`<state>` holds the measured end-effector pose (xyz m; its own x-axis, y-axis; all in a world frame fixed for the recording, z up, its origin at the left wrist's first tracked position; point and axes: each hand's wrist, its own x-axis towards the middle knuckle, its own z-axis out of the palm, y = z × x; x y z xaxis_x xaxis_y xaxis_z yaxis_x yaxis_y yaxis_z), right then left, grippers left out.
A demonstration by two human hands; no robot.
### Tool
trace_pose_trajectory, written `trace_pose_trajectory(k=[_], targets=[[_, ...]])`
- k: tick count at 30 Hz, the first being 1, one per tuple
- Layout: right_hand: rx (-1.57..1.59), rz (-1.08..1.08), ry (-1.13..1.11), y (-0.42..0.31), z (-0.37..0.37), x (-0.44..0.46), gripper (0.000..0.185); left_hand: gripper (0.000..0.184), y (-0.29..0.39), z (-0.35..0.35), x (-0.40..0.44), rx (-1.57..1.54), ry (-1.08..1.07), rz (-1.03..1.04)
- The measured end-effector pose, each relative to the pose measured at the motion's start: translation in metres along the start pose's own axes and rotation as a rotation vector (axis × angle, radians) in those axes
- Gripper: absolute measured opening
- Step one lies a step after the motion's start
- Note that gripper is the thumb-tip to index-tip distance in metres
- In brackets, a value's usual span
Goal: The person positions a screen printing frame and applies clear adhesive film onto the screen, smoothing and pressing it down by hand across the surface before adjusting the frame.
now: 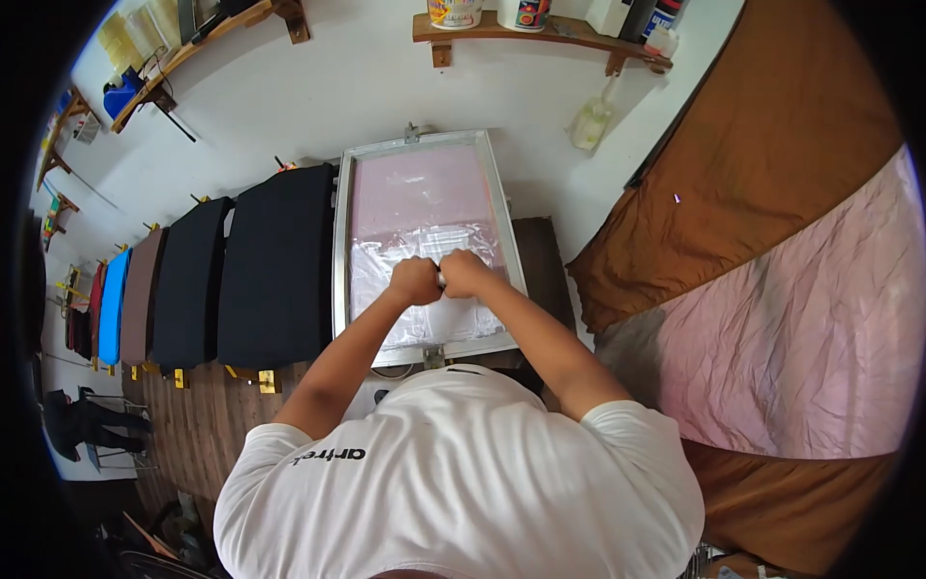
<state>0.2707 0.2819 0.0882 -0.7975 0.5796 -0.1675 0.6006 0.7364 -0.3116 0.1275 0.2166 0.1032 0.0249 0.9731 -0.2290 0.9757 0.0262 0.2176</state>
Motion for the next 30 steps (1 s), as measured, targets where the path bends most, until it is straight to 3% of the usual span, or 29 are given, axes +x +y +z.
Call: trace_pose_trajectory(k=[3, 7, 11, 13, 15, 17, 19, 21, 25, 28, 30], targets=[[-0.011, -0.022, -0.06, -0.018, 0.003, -0.031, 0.023, 0.021, 0.011, 0.009, -0.036, -0.039, 0.076, 0.093], [0.066, -0.018, -0.096, -0.039, 0.009, -0.071, 0.022, 0.016, 0.024, 0.021, -0.072, -0.059, -0.026, 0.085], [0.125, -0.03, -0.218, -0.036, -0.003, -0.069, 0.026, 0.025, 0.024, 0.007, -0.072, -0.091, -0.169, 0.048], [0.141, -0.027, -0.156, -0.027, -0.009, -0.054, 0.026, 0.026, 0.022, -0.011, -0.058, -0.092, -0.192, 0.049], [0.098, -0.01, -0.01, -0.02, -0.016, -0.038, 0.022, 0.018, 0.018, -0.021, -0.041, -0.069, -0.063, 0.02], [0.099, -0.001, 0.143, -0.008, -0.003, -0.022, 0.017, 0.013, 0.002, 0.012, -0.021, -0.044, 0.276, 0.117], [0.091, 0.007, 0.226, -0.01, 0.015, -0.028, 0.012, 0.011, 0.006, 0.034, -0.024, -0.057, 0.365, 0.135], [0.054, 0.011, 0.234, -0.019, 0.042, -0.047, 0.018, 0.018, 0.018, 0.043, -0.048, -0.095, 0.312, 0.082], [0.145, 0.017, 0.106, -0.044, 0.023, -0.082, 0.024, 0.018, 0.024, 0.036, -0.082, -0.13, 0.213, 0.134], [0.08, -0.003, -0.101, -0.041, 0.009, -0.072, 0.026, 0.022, 0.025, 0.004, -0.078, -0.127, -0.127, 0.001], [0.124, -0.011, -0.114, -0.027, 0.002, -0.052, 0.028, 0.023, 0.018, -0.006, -0.059, -0.128, -0.148, -0.002]])
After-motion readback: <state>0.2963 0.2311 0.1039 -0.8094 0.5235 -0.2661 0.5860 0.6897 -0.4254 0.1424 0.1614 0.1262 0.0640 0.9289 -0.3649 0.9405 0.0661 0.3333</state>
